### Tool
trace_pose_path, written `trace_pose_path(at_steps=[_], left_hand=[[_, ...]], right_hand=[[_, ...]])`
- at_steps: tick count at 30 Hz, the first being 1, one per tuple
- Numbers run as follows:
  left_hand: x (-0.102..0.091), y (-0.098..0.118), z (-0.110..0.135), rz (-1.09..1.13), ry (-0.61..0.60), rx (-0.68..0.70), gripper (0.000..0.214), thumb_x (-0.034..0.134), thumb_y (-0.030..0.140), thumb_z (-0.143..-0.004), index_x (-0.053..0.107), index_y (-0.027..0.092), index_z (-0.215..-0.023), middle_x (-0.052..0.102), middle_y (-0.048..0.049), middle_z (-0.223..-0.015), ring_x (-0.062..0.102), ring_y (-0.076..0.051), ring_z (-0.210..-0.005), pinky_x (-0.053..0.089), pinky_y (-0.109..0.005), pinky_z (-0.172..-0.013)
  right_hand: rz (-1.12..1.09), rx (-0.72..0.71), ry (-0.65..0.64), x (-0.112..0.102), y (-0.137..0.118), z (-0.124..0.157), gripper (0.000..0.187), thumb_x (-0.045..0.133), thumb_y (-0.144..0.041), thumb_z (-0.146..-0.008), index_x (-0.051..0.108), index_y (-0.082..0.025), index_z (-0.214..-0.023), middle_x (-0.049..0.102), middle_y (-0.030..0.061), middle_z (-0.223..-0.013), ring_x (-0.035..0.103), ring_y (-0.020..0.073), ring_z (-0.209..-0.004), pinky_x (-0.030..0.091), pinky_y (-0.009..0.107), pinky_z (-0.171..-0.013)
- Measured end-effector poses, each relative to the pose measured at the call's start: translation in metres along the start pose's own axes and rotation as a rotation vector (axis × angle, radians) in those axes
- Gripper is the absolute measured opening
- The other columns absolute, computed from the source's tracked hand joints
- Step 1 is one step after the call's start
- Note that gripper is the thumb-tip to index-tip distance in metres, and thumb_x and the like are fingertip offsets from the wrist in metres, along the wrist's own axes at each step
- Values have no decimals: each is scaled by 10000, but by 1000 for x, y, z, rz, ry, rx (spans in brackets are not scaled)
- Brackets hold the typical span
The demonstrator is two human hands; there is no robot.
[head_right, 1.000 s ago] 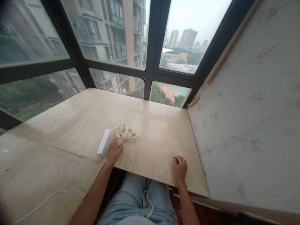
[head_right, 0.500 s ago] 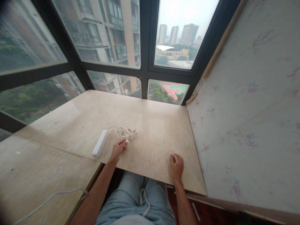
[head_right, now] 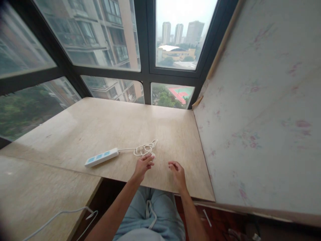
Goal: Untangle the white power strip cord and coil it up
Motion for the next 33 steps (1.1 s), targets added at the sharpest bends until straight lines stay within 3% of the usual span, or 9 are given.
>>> trace_pose_path(at_steps=[3, 7, 12, 17, 22, 25, 28, 33], left_hand=[[14, -13, 5, 37, 9, 8, 440, 821, 381, -576, 672, 124, -901, 674, -44, -807, 598, -70, -492, 369, -159, -428], [27, -30, 9, 68, 24, -6, 473, 800, 366, -586, 646, 131, -967, 690, -46, -811, 593, -84, -463, 391, -173, -413], [32, -35, 13, -13, -118, -21, 454, 727, 373, -658, 663, 156, -1051, 715, -45, -804, 608, -104, -503, 453, -194, -453], [18, -29, 15, -143, -223, -7, 481, 704, 305, -660, 657, 169, -1119, 724, -62, -889, 653, -134, -581, 479, -222, -509], [-12, -8, 15, -406, -68, 272, 231, 590, 275, -752, 696, 156, -919, 696, -53, -745, 654, -167, -661, 474, -244, -571], [-24, 5, 13, -663, 5, 569, 208, 531, 229, -806, 678, 188, -946, 699, -69, -899, 649, -188, -805, 499, -298, -711], [-25, 6, 9, -932, -58, 831, 245, 585, 222, -803, 657, 207, -1037, 662, -89, -1089, 603, -233, -1033, 466, -378, -900], [-24, -8, -8, -1191, -144, 1000, 240, 581, 213, -851, 654, 224, -1079, 619, -110, -1176, 563, -248, -1116, 437, -407, -928]], right_hand=[[-170, 29, -163, 27, -10, 6, 388, 650, -503, -754, 664, -206, -1004, 696, 74, -956, 650, 209, -800, 526, 345, -721], [-192, 98, -87, 49, -6, -4, 519, 680, -551, -704, 617, -212, -1092, 679, 81, -990, 654, 226, -846, 548, 334, -671], [-100, 54, -68, 55, -2, -19, 410, 688, -496, -693, 666, -180, -953, 715, 81, -936, 660, 234, -859, 527, 344, -771], [-110, 46, -110, 51, -9, -22, 361, 696, -461, -702, 699, -168, -913, 706, 41, -750, 631, 202, -674, 517, 320, -647], [-170, 76, -87, 41, -13, -30, 418, 761, -467, -635, 718, -170, -925, 707, 29, -758, 611, 177, -620, 508, 300, -588], [-217, 106, -45, 31, -13, -36, 418, 778, -461, -620, 724, -168, -912, 698, 19, -752, 606, 159, -620, 509, 286, -591], [-275, 131, -10, 20, -15, -41, 382, 789, -441, -612, 728, -169, -873, 690, 11, -746, 596, 140, -617, 505, 273, -594], [-338, 158, 7, 7, -21, -51, 357, 821, -391, -581, 728, -166, -842, 691, 10, -746, 589, 121, -598, 484, 254, -572]])
Point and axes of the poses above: each hand's wrist, its own z-axis away from the middle knuckle, its own x-axis out of the palm, y = z × x, the point moved 2 cm from there along -z, towards the middle knuckle
